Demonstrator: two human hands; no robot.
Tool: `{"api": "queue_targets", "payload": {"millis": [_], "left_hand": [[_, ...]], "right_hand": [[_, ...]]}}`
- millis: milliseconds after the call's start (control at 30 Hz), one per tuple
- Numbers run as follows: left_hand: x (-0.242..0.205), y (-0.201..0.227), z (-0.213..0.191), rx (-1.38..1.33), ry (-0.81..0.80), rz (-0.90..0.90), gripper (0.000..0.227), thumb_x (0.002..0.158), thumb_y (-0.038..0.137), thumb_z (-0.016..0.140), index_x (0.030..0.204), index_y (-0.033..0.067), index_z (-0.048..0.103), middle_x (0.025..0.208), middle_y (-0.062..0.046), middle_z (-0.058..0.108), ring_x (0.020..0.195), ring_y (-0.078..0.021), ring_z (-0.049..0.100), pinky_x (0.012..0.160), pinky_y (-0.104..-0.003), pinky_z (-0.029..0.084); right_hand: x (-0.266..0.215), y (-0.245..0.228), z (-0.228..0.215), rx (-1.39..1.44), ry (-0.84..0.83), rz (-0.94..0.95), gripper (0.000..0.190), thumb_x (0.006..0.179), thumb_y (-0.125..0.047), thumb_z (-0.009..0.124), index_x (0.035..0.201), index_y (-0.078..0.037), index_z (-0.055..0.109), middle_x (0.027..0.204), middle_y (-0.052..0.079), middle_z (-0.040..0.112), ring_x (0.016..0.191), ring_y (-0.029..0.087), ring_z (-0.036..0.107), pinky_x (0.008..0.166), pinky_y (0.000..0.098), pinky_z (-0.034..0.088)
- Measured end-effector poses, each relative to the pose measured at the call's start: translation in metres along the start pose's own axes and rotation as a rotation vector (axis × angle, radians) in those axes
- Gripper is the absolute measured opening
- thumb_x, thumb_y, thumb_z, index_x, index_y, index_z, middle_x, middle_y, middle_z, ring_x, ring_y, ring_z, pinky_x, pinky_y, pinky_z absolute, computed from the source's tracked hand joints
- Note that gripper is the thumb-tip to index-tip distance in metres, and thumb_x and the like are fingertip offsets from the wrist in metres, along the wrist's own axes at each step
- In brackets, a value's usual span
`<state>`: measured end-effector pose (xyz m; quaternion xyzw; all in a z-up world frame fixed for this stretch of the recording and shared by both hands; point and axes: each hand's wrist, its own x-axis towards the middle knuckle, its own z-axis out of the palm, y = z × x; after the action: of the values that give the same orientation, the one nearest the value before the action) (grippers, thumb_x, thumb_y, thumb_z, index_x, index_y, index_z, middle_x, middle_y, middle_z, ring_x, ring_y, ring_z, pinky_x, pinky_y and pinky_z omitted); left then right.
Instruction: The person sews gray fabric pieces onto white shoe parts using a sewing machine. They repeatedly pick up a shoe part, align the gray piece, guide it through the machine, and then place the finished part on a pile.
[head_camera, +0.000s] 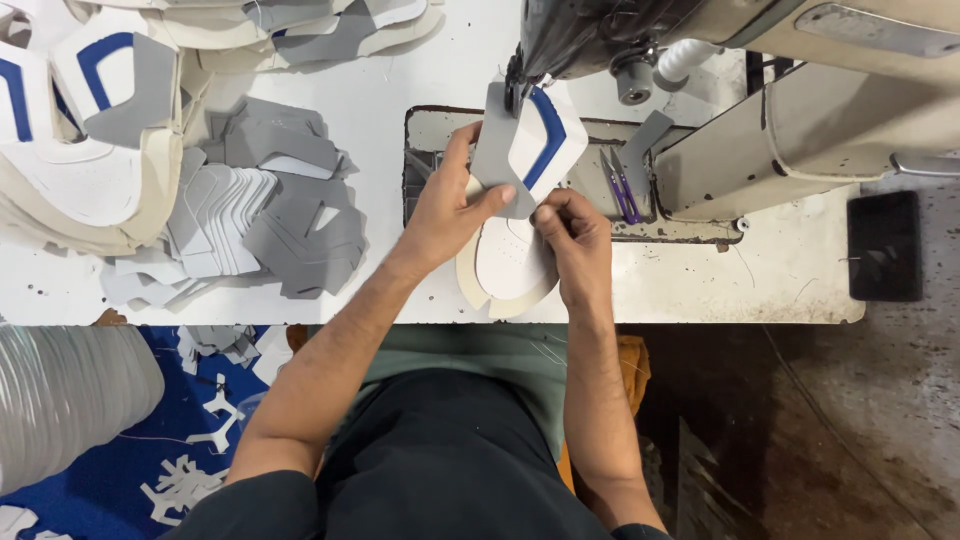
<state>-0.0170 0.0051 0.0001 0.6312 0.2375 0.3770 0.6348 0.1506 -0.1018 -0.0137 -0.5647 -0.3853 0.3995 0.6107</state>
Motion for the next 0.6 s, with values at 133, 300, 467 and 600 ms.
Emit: {"api": "queue_targets", "payload": {"millis": [133, 300, 467, 600], "left_hand": [[-0.004, -0.004, 0.005, 0.118, 0.062, 0.084, 0.065, 0.101, 0.013, 0.071, 0.152, -0.0019, 0.032, 0.141, -0.020, 0.058, 0.129, -0.0238, 0.062, 0.101, -0.036, 0.057], [-0.005, 0.008, 0.013, 0.201, 0.138, 0.071, 0.065, 0.098, 0.013, 0.072, 0.148, -0.0017, 0.034, 0.130, -0.020, 0.066, 0.117, -0.0271, 0.072, 0.093, -0.035, 0.061], [-0.004, 0.013, 0.014, 0.285, 0.163, 0.047, 0.065, 0.096, 0.014, 0.074, 0.146, -0.0005, 0.035, 0.119, -0.023, 0.072, 0.110, -0.0313, 0.076, 0.088, -0.037, 0.061], [0.002, 0.005, 0.008, 0.273, 0.154, 0.102, 0.060, 0.101, 0.020, 0.071, 0.145, -0.0005, 0.036, 0.114, -0.021, 0.072, 0.108, -0.0274, 0.075, 0.082, -0.035, 0.061]], "right_hand": [[-0.003, -0.004, -0.001, 0.049, 0.037, 0.093, 0.021, 0.101, -0.023, 0.069, 0.104, -0.002, 0.072, 0.084, -0.004, 0.066, 0.074, 0.003, 0.054, 0.067, 0.0184, 0.043], [-0.001, -0.008, 0.006, -0.075, 0.008, 0.003, 0.020, 0.097, -0.017, 0.077, 0.104, 0.001, 0.071, 0.085, -0.003, 0.063, 0.076, 0.005, 0.051, 0.068, 0.0193, 0.041], [-0.003, -0.015, 0.008, -0.318, 0.054, -0.095, 0.020, 0.098, -0.019, 0.075, 0.101, 0.001, 0.072, 0.083, -0.003, 0.060, 0.078, 0.007, 0.052, 0.071, 0.0228, 0.044], [0.001, -0.015, 0.008, -0.426, 0.075, -0.131, 0.020, 0.099, -0.019, 0.074, 0.098, 0.001, 0.071, 0.080, -0.001, 0.058, 0.074, 0.009, 0.051, 0.069, 0.0256, 0.043]]}}
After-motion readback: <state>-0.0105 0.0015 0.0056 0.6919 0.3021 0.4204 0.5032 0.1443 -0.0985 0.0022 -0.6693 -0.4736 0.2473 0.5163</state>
